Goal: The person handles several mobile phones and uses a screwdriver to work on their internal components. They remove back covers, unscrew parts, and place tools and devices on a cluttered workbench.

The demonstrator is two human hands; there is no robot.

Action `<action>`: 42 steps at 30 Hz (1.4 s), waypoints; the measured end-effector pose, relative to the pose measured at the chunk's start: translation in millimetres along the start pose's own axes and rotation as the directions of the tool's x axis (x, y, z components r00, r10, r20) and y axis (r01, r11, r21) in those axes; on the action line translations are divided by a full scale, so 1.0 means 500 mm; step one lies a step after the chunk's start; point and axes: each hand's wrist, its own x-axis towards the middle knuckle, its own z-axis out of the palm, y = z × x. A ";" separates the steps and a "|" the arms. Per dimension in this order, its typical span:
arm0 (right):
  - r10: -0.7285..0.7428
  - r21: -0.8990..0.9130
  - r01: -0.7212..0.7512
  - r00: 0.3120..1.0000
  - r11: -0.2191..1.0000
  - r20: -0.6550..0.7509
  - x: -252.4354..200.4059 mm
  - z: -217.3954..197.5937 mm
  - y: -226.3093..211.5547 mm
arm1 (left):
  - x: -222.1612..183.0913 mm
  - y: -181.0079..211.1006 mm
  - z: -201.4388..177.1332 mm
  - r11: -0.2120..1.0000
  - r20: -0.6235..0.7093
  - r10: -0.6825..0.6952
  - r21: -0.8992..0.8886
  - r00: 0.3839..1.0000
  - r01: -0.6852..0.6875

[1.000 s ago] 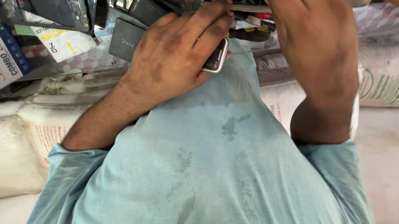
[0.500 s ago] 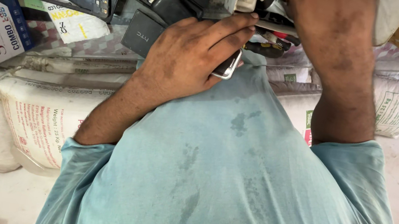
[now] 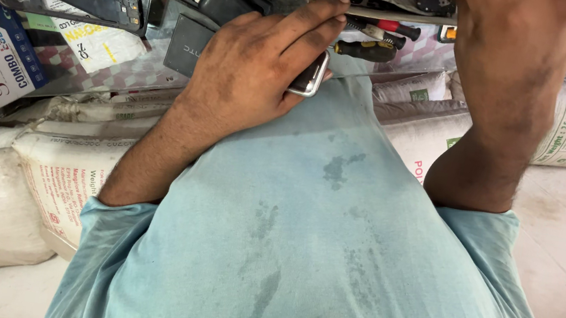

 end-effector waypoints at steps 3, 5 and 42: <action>0.117 0.378 -0.122 0.992 0.918 0.038 -0.015 -0.028 -0.008 | 0.001 0.004 -0.003 1.000 0.003 -0.006 0.000 1.000 0.006; 0.208 0.685 -0.182 0.977 0.706 0.046 -0.026 -0.024 -0.025 | -0.001 0.009 -0.006 1.000 0.007 -0.008 -0.018 1.000 0.008; 0.335 0.786 -0.283 0.787 -0.550 0.518 -0.181 0.144 -0.172 | -0.054 -0.016 0.108 0.887 -0.041 -0.172 -0.441 0.984 0.137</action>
